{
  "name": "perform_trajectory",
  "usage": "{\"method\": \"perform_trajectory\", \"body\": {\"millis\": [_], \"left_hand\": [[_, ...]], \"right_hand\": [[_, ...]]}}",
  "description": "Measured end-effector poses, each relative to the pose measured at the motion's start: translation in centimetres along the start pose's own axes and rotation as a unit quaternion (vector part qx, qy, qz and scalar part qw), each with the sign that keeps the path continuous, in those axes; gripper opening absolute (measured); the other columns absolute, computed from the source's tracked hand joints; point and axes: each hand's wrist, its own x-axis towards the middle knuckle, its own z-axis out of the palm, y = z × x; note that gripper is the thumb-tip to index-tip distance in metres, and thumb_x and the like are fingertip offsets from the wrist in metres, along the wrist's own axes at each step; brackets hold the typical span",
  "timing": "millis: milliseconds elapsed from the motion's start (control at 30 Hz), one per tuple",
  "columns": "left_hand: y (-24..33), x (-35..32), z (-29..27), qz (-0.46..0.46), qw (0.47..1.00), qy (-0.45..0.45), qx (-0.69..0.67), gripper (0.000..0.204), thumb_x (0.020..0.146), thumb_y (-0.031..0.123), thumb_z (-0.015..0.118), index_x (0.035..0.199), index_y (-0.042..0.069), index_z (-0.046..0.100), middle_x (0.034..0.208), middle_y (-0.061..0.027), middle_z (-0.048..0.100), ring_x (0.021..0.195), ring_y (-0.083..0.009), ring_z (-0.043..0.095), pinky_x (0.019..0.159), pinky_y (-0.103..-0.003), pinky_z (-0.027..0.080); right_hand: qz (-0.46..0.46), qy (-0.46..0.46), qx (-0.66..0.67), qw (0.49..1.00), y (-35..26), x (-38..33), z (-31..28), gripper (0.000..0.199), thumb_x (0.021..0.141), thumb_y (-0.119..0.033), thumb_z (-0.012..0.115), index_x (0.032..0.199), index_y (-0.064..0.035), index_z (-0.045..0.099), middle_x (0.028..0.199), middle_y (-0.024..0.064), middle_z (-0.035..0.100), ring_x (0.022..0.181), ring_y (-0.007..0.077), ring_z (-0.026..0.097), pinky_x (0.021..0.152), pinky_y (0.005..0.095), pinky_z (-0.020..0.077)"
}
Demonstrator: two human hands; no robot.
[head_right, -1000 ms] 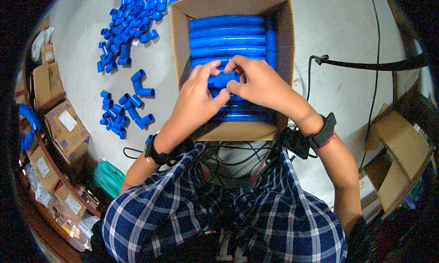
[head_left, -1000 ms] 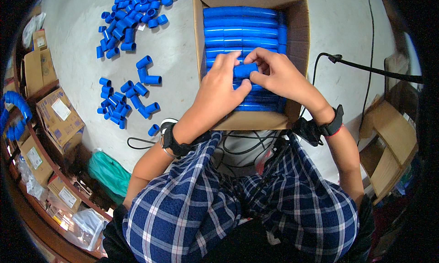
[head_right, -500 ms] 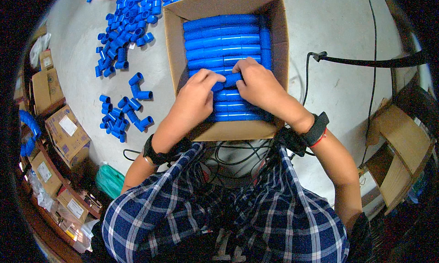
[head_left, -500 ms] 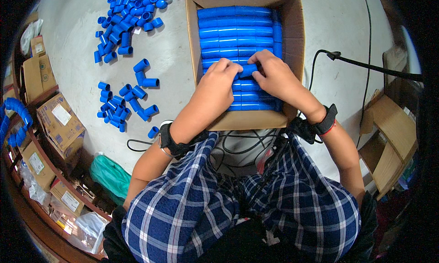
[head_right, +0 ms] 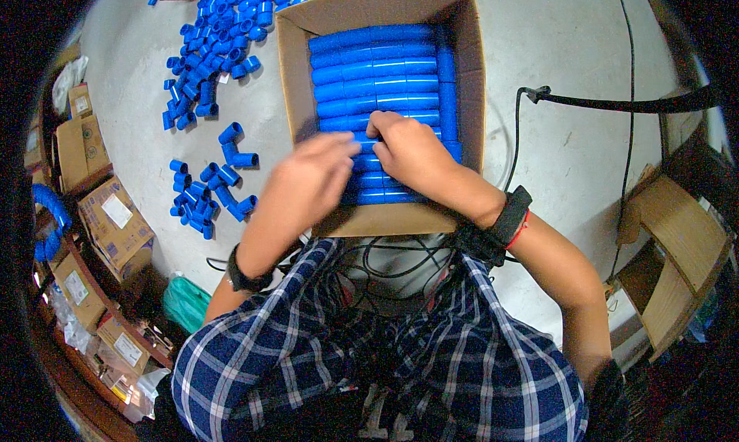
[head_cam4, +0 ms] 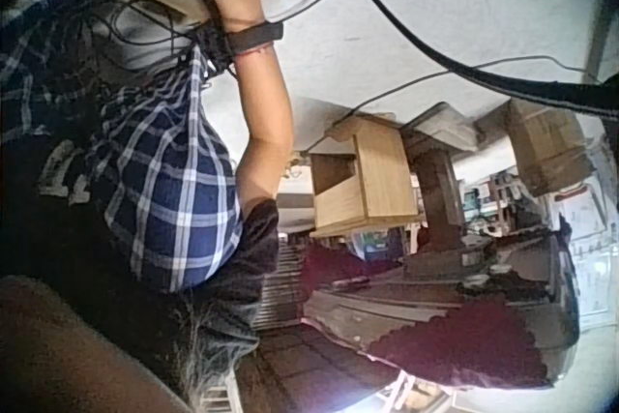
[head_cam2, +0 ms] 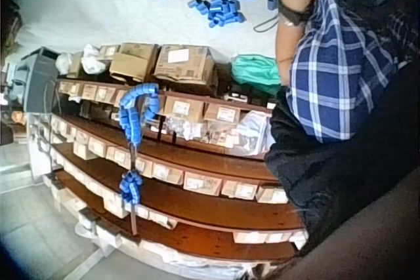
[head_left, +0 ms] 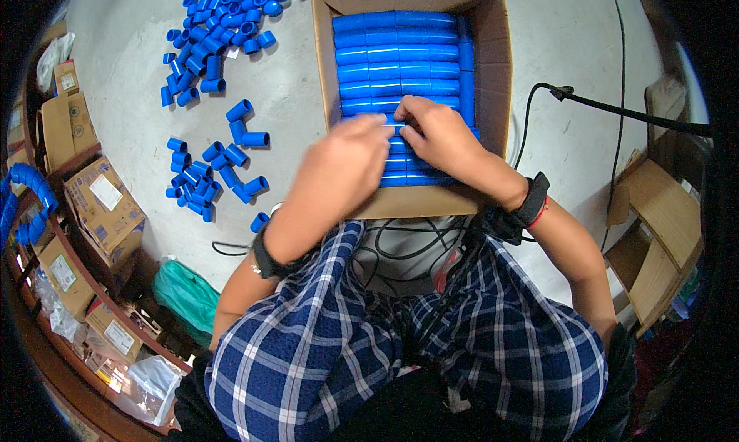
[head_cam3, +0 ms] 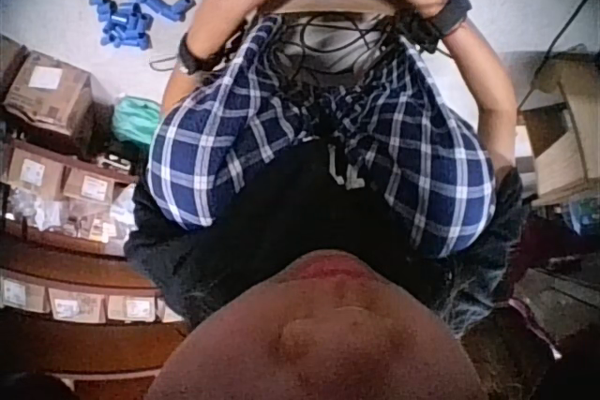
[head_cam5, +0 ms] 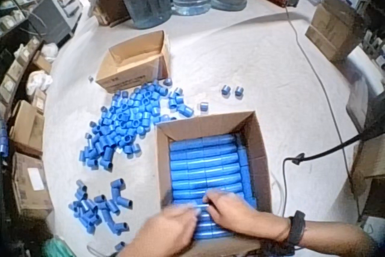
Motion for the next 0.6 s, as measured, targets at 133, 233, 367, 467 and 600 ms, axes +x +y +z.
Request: {"method": "perform_trajectory", "body": {"millis": [133, 233, 367, 467, 600], "left_hand": [[-6.1, -1.5, -5.1, -0.197, 0.958, 0.208, -0.021, 0.02, 0.094, 0.008, 0.058, 0.111, 0.008, 0.069, 0.107, -0.0072, 0.07, 0.094, -0.0158, 0.066, 0.079, -0.029, 0.052], [-12.2, -3.5, -6.4, -0.247, 0.934, 0.239, 0.093, 0.045, 0.086, 0.025, 0.07, 0.126, 0.007, 0.059, 0.122, -0.0155, 0.06, 0.11, -0.0297, 0.059, 0.09, -0.042, 0.048], [-16.6, -7.0, -3.6, -0.214, 0.951, 0.13, 0.183, 0.092, 0.071, 0.051, 0.081, 0.147, 0.02, 0.04, 0.149, -0.0228, 0.036, 0.134, -0.0494, 0.036, 0.106, -0.061, 0.033], [-17.2, -8.3, -1.4, -0.251, 0.949, 0.062, 0.182, 0.101, 0.064, 0.061, 0.081, 0.148, 0.023, 0.039, 0.152, -0.0224, 0.033, 0.137, -0.0532, 0.031, 0.105, -0.064, 0.031], [-16.6, -9.1, 0.0, -0.216, 0.949, 0.095, 0.209, 0.082, 0.07, 0.047, 0.081, 0.14, 0.016, 0.05, 0.141, -0.0197, 0.046, 0.127, -0.0417, 0.045, 0.103, -0.052, 0.04]], "right_hand": [[0.009, -0.02, 0.008, 1.0, -0.7, 0.1, -0.6, 0.019, 0.083, -0.006, 0.061, 0.1, -0.001, 0.057, 0.097, 0.0221, 0.064, 0.091, 0.0419, 0.063, 0.081, 0.0485, 0.0511], [0.001, 0.022, -0.026, 0.999, -1.6, -0.1, -1.2, 0.021, 0.085, -0.009, 0.062, 0.104, -0.0012, 0.058, 0.103, 0.0212, 0.063, 0.096, 0.0409, 0.062, 0.084, 0.047, 0.051], [0.005, 0.037, -0.049, 0.998, -2.2, -0.2, -1.9, 0.023, 0.087, -0.009, 0.06, 0.108, -0.0012, 0.059, 0.107, 0.0207, 0.062, 0.098, 0.0399, 0.061, 0.085, 0.0454, 0.0511], [0.001, 0.036, -0.058, 0.998, -2.2, -0.2, -2.1, 0.023, 0.088, -0.009, 0.058, 0.109, -0.0013, 0.059, 0.107, 0.0207, 0.062, 0.098, 0.0399, 0.061, 0.085, 0.0453, 0.0512], [0.001, 0.032, -0.059, 0.998, -2.2, -0.4, -1.8, 0.022, 0.088, -0.009, 0.057, 0.108, -0.0014, 0.058, 0.106, 0.0203, 0.061, 0.096, 0.0399, 0.062, 0.083, 0.0453, 0.0518]]}}
